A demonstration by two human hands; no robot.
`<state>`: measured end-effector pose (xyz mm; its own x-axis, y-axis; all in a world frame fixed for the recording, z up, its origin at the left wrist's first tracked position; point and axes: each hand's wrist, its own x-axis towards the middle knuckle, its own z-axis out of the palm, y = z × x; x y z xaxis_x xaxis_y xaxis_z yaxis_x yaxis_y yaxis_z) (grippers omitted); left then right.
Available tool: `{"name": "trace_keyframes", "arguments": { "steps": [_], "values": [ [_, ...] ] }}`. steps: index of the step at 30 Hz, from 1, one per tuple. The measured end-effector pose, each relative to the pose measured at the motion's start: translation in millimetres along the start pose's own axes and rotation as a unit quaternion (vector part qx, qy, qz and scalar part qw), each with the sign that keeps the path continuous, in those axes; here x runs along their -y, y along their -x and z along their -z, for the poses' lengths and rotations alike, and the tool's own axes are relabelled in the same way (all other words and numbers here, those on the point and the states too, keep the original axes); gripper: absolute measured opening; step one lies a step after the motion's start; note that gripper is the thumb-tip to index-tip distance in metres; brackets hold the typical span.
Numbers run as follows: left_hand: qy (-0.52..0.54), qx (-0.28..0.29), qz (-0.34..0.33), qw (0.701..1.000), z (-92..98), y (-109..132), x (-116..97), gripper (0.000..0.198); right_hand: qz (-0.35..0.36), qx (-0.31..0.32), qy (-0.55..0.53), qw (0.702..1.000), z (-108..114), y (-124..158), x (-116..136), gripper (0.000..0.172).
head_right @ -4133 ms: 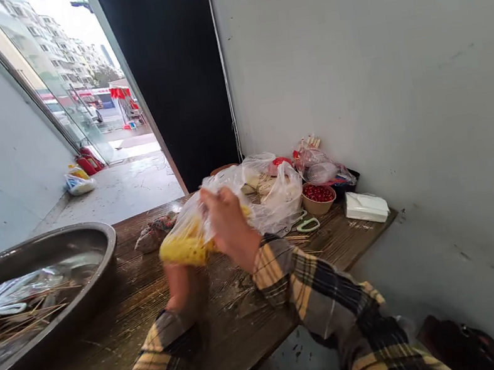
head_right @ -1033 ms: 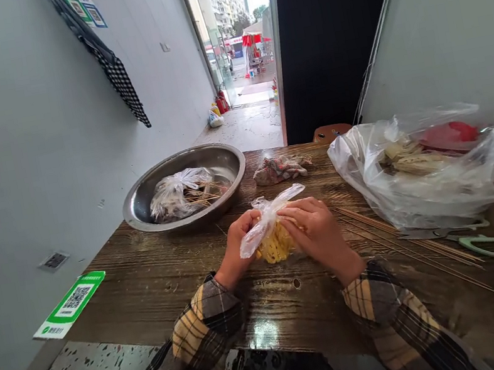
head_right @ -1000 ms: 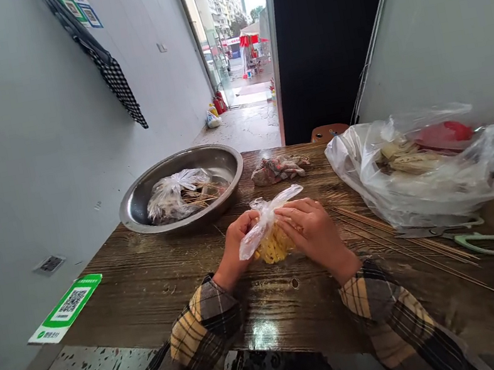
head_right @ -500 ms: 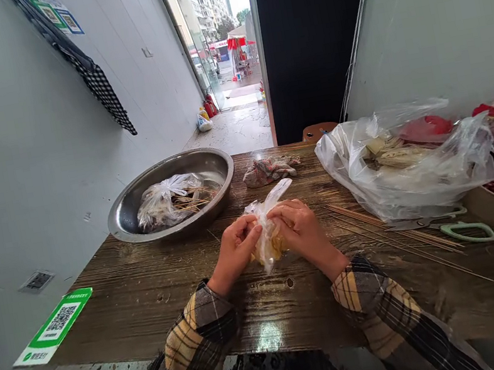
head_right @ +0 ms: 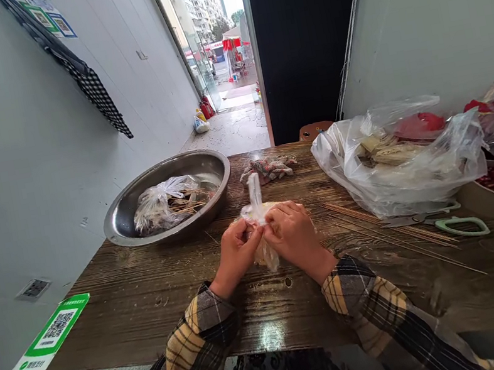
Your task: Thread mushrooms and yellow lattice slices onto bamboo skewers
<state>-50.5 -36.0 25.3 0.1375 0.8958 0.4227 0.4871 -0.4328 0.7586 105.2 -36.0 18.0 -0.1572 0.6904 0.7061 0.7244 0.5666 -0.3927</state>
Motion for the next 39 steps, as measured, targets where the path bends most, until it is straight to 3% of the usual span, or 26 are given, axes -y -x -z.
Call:
{"name": "trace_keyframes", "arguments": {
  "steps": [2, 5, 9, 15, 21, 28, 34, 39],
  "values": [
    [-0.055, -0.047, -0.038, 0.997, -0.9, 1.8, -1.0, 0.011, -0.009, -0.006, 0.005, 1.0, -0.8, -0.3, -1.3, 0.009],
    [-0.149, -0.094, -0.119, 0.977, 0.5, 4.6, -2.3, 0.018, 0.002, 0.005, 0.024, 1.0, 0.7, -0.7, -1.7, 0.008],
    [-0.235, -0.054, -0.193, 0.951, 3.8, 4.1, -1.8, 0.02, 0.025, 0.029, 0.037, 0.999, 4.9, -1.7, 1.9, 0.004],
    [-0.282, -0.037, -0.216, 0.934, 2.7, -5.7, 2.5, 0.015, 0.035, 0.068, 0.042, 0.996, 6.2, -5.5, 3.1, 0.005],
    [-0.17, -0.026, -0.146, 0.974, -1.9, -15.4, 7.5, 0.013, 0.053, 0.087, 0.1, 0.99, 5.8, -8.2, -1.4, 0.016],
    [-0.087, -0.007, 0.043, 0.995, -0.1, -20.3, 4.0, 0.013, 0.078, 0.074, 0.14, 0.984, 16.4, -12.2, 2.7, 0.021],
    [-0.106, 0.006, 0.032, 0.994, -1.3, -19.2, -0.4, 0.013, 0.078, 0.09, 0.149, 0.982, 12.7, -12.8, 4.7, 0.013],
    [-0.076, -0.054, 0.069, 0.993, 1.5, -19.3, 1.5, 0.011, 0.072, 0.06, 0.098, 0.991, 4.3, -11.1, 3.6, 0.007]
  ]
}}
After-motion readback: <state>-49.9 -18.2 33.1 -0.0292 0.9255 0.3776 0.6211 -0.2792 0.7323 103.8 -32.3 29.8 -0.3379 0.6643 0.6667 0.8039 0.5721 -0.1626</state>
